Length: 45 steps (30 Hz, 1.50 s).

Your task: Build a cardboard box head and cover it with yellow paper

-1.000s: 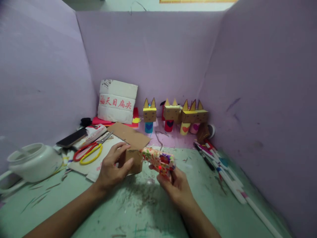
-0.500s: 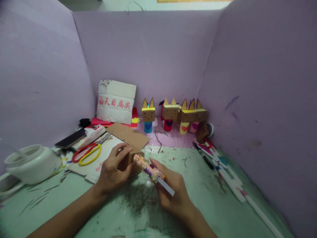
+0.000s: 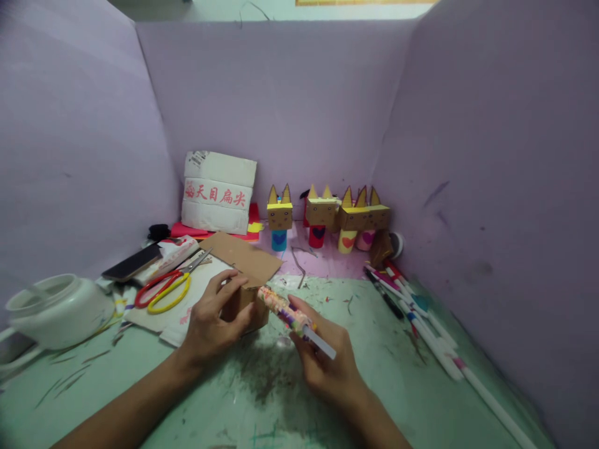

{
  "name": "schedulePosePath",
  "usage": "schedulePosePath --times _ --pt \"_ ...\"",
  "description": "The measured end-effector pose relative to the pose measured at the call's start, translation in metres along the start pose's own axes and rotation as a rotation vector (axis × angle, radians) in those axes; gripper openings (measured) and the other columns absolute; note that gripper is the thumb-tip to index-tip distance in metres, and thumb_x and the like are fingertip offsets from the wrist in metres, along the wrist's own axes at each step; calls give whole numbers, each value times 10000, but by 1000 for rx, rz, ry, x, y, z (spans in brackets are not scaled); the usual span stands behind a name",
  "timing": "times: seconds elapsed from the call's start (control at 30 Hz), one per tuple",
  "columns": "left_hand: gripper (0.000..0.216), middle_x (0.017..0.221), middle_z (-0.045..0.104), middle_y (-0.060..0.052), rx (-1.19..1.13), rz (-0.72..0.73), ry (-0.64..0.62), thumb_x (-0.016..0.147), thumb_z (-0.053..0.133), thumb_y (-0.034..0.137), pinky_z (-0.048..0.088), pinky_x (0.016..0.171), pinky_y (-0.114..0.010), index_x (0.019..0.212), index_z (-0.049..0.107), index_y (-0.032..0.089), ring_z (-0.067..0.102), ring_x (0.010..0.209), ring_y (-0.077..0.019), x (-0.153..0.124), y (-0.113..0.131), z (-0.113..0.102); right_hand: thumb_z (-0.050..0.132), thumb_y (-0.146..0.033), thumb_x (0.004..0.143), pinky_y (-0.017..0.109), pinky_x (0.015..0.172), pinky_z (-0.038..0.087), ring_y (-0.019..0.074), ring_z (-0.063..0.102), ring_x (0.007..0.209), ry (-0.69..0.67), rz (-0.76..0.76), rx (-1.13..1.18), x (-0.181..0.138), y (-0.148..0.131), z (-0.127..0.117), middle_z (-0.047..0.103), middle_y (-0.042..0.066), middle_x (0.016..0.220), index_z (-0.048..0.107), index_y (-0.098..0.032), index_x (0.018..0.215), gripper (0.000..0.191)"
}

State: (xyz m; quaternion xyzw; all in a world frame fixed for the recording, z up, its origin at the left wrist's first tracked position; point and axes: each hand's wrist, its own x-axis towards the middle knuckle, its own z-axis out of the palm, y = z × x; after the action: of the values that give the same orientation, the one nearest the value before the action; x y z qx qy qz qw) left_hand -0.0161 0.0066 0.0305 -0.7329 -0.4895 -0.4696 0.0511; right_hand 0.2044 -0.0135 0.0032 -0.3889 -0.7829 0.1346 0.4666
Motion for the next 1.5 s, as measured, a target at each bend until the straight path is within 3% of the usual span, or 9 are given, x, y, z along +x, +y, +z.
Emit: schedulePosePath --times 0.3,0.5,0.73,0.93,1.13,1.33,1.4,1.5 --pt "320 1214 567 -127 28 75 32 803 636 298 595 771 -328 1107 609 198 666 988 -233 -1 0 2 534 -158 877 299 876 555 231 696 1019 1 -48 14 2 -6 0 696 103 1187 509 -197 1316 442" --pt "316 1197 569 -131 13 100 60 793 627 256 579 834 -335 1098 608 177 641 1039 -242 0 0 0 504 -210 893 316 727 586 229 729 759 -51 91 8 1 0 -2 748 92 1044 526 -196 1321 429" --pt "347 1194 567 -155 15 86 79 783 636 251 563 869 -364 1110 617 136 615 1070 -264 0 -5 0 520 -234 878 302 643 571 265 721 775 -27 162 4 1 2 -2 761 83 867 646 -164 1106 269" --pt "334 1198 563 -145 14 126 83 788 630 248 570 844 -346 1108 610 150 621 1049 -254 1 -4 1 524 -198 878 288 791 562 250 694 974 7 100 103 2 -3 1 711 105 1129 573 -160 1233 360" --pt "332 1200 554 -144 4 144 95 793 629 242 561 859 -360 1111 594 154 610 1057 -252 1 -5 0 516 -168 861 248 669 557 191 706 754 4 107 113 6 -5 0 734 74 1016 588 -167 1210 356" --pt "338 1211 544 -126 -12 142 119 791 634 242 551 881 -395 1121 581 185 599 1068 -251 1 -8 0 507 -220 853 239 535 511 161 621 564 41 245 129 5 -3 -1 722 37 788 650 -159 1038 242" --pt "342 1215 539 -118 -8 138 111 792 633 245 555 873 -399 1126 575 198 599 1069 -251 1 -8 0 510 -240 853 239 520 504 159 607 548 37 269 141 5 -3 -1 716 30 760 659 -161 1028 243" --pt "346 1222 529 -113 -3 145 101 794 636 250 561 861 -402 1130 566 213 597 1071 -254 2 -8 -1 516 -241 851 262 628 540 192 665 678 6 254 158 4 -4 -1 728 38 833 666 -182 1084 283"
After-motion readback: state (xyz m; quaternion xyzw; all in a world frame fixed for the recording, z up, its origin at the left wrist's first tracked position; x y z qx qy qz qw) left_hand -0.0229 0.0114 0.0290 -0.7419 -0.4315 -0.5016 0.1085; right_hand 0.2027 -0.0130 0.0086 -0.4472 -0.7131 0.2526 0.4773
